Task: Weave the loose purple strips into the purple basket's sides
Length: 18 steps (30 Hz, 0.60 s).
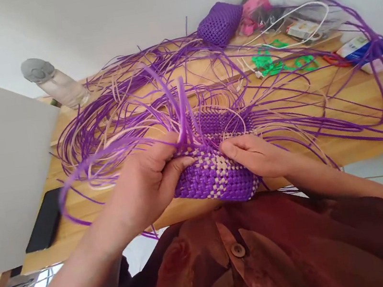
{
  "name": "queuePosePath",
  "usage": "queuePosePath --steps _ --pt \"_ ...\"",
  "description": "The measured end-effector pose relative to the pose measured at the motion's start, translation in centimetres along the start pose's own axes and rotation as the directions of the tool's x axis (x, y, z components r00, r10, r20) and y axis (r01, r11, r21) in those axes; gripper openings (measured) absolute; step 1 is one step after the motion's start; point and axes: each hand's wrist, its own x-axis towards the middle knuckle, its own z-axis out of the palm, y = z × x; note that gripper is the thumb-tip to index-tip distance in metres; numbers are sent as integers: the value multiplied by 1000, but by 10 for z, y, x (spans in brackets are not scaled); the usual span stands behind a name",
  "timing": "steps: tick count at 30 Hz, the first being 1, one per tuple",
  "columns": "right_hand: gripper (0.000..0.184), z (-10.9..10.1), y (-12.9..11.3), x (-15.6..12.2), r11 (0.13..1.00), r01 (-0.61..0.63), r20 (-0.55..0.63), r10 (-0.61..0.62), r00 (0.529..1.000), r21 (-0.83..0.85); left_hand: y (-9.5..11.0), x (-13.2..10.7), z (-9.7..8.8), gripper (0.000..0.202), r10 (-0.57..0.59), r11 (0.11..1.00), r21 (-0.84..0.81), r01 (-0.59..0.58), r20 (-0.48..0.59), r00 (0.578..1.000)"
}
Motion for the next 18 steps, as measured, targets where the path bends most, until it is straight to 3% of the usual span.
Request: queuePosePath --steps 2,4,7,9,12,15,18 --pt "46 9 -5 -5 993 36 -243 -8 970 109 23 -1 -19 2 25 990 142 -22 -18 1000" --pt "44 17 -4 -9 976 117 -450 -24 893 181 43 3 -30 7 -55 985 162 58 -23 998" --pt "45 27 8 -13 953 199 -613 -18 790 229 48 31 -29 9 -113 985 135 107 37 993" --pt "44 30 17 -13 957 156 -644 40 764 246 32 59 -18 17 -103 986 137 90 89 991" --pt "40 27 27 -15 977 53 -648 98 756 209 -7 94 2 13 -22 995 -87 43 228 973" --pt "40 22 30 -19 986 21 -643 91 760 164 -36 104 20 8 34 977 -214 20 246 969" --pt "40 17 30 -21 980 31 -628 102 771 197 -41 98 23 15 43 972 -235 5 198 979"
